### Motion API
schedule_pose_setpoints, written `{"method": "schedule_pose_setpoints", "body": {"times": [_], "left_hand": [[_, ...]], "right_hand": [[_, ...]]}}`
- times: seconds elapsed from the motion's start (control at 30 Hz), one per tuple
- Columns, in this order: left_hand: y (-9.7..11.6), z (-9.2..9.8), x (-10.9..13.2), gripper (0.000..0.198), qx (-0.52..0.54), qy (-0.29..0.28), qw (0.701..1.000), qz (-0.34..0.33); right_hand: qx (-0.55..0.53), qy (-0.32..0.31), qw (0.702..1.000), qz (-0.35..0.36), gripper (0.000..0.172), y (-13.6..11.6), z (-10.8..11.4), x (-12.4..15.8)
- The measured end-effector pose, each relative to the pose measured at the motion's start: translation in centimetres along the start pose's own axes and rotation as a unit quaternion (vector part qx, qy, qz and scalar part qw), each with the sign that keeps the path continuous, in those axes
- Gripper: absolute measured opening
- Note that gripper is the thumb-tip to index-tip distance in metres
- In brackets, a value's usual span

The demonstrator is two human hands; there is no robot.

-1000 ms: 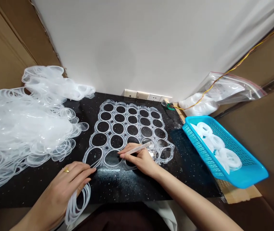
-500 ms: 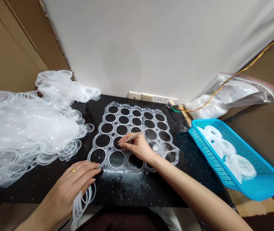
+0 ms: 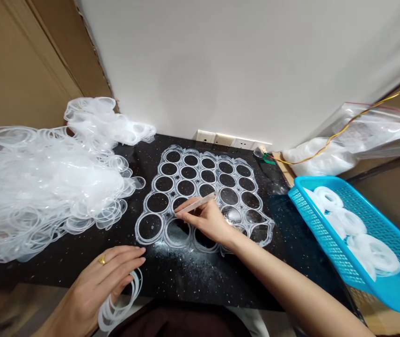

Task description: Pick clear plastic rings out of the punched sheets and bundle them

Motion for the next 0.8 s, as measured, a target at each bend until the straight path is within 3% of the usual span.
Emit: {"method": "schedule_pose_setpoints", "body": {"times": [0.13,0.5,0.63,0.8], "left_hand": [[-0.4,-0.4,0.2,0.029,-0.022,-0.006,1.000,0.019],[-0.7,-0.9,0.3,0.028,-0.015,-0.001,1.000,0.021],[-0.8,-1.1,0.4,0.028,-0.007,0.002,1.000,0.023],[-0.7,-0.8,0.3,0.027,0.003,0.003,0.999,0.037]], "right_hand": [[0.028,-0.061,0.997,0.047,0.018,-0.9,-1.9,-0.4],[0.055,-0.135,0.984,0.101,0.011,-0.8,-4.0,-0.7],[0.087,-0.124,0.980,0.126,0.012,-0.8,-4.4,-0.7],[0.086,-0.066,0.988,0.105,0.015,-0.7,-3.3,-1.4]]}}
Point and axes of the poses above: each hand's wrist, its own x-axis away from the middle knuckle, its own z-axis out of the back of the hand, y = z × x, the point moved 3 cm from there along -x, towards the middle knuckle, and after that the axes turned 5 degrees about -y, right-handed, at the moved point
